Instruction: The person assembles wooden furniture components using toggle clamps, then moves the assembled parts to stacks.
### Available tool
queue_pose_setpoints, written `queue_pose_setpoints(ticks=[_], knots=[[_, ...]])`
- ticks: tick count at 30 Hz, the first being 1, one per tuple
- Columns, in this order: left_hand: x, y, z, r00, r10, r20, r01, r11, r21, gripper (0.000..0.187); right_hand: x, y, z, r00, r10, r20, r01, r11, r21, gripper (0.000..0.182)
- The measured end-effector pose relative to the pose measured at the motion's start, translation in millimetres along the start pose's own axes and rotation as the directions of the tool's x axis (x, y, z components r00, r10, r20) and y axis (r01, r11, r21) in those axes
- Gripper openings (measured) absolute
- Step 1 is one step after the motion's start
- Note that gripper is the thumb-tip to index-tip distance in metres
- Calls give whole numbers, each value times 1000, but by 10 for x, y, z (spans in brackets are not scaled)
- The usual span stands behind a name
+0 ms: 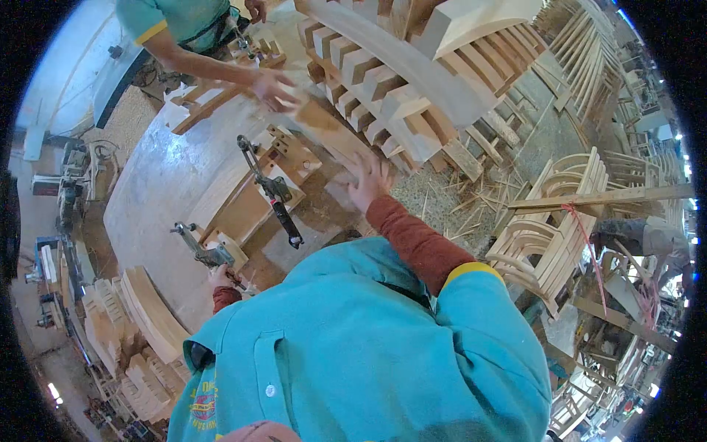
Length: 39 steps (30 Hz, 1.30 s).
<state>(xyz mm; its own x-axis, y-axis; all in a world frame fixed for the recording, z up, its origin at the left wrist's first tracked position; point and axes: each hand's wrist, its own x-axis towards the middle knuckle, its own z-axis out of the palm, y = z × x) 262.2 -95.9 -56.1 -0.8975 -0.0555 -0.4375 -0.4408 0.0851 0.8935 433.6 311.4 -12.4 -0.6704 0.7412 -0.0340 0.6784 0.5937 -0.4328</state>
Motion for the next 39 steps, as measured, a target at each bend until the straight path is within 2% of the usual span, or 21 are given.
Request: queue_pose_setpoints(ticks=[3, 6, 8, 9, 12, 13, 15, 18, 21, 24, 25, 26, 27, 28, 29, 30, 31, 32, 34, 37, 39], knots=[[-13, 40, -15, 999, -21, 26, 20, 999, 36, 23, 95, 218, 192, 1000, -16, -6, 16, 999, -46, 82], [-66, 101, 39, 999, -31, 12, 31, 999, 29, 28, 193, 271, 346, 1000, -5, 24, 7, 998, -63, 84], [-134, 191, 79, 997, -67, 35, 67, 998, -1, 30, 278, 393, 479, 998, -62, 30, 64, 996, -67, 84], [-150, 182, 108, 999, -49, -3, 49, 998, -29, 36, 298, 373, 448, 995, -92, 33, 94, 993, -69, 83], [-185, 180, 120, 999, 35, -2, -35, 999, -16, 19, 296, 306, 289, 987, -21, 160, 45, 988, -147, 85], [-175, 167, 113, 1000, 3, -5, -3, 997, -83, 23, 258, 281, 266, 983, 2, 185, 31, 984, -177, 87], [-236, 235, 145, 999, 39, -16, -40, 997, -67, 25, 157, 245, 213, 972, 56, 227, 1, 970, -242, 90], [-174, 204, 132, 999, 38, 2, -38, 998, -48, 27, 47, 188, 122, 954, 67, 293, 3, 972, -233, 95], [-165, 119, 126, 999, 22, -32, -25, 997, -69, 27, 163, 266, 255, 973, -25, 228, 60, 987, -149, 99], [-189, 171, 129, 999, 35, -38, -37, 997, -63, 23, 272, 250, 260, 942, -20, 336, 68, 989, -130, 99], [-175, 181, 136, 999, 41, -28, -42, 998, -52, 22, 290, 288, 312, 939, -95, 331, 83, 995, 51, 95], [-68, 107, 89, 998, 56, -22, -56, 998, -28, 33, 303, 360, 404, 934, -169, 314, 98, 969, 228, 90], [85, -39, -4, 998, 64, -19, -64, 998, -5, 44, 283, 375, 364, 901, -200, 385, -7, 880, 475, 84], [74, -67, -17, 998, 60, -3, -60, 998, -9, 49, 243, 286, 222, 861, -231, 452, -154, 730, 666, 79], [68, -101, -33, 998, 55, 13, -55, 998, -13, 53, 188, 236, 48, 763, -273, 586, -444, 437, 782, 72], [12, -39, -1, 998, 55, 4, -55, 998, -26, 41, 130, 75, -210, 655, -362, 663, -686, 85, 723, 67], [-22, 17, 39, 998, 58, -5, -58, 997, -41, 29, 85, -45, -394, 640, -410, 650, -753, -168, 636, 57], [-60, 39, 59, 998, 60, -13, -61, 997, -52, 17, 53, -85, -477, 635, -456, 623, -767, -272, 582, 58], [-70, 50, 75, 999, 47, -10, -47, 996, -76, 15, 72, -104, -545, 643, -543, 540, -766, -462, 447, 59], [-121, 101, 75, 999, 49, 2, -49, 997, -66, 15, 106, -29, -527, 587, -612, 530, -808, -484, 336, 59], [-129, 111, 76, 999, 47, 7, -46, 997, -59, 16, 98, -30, -519, 595, -596, 539, -803, -480, 354, 58]])
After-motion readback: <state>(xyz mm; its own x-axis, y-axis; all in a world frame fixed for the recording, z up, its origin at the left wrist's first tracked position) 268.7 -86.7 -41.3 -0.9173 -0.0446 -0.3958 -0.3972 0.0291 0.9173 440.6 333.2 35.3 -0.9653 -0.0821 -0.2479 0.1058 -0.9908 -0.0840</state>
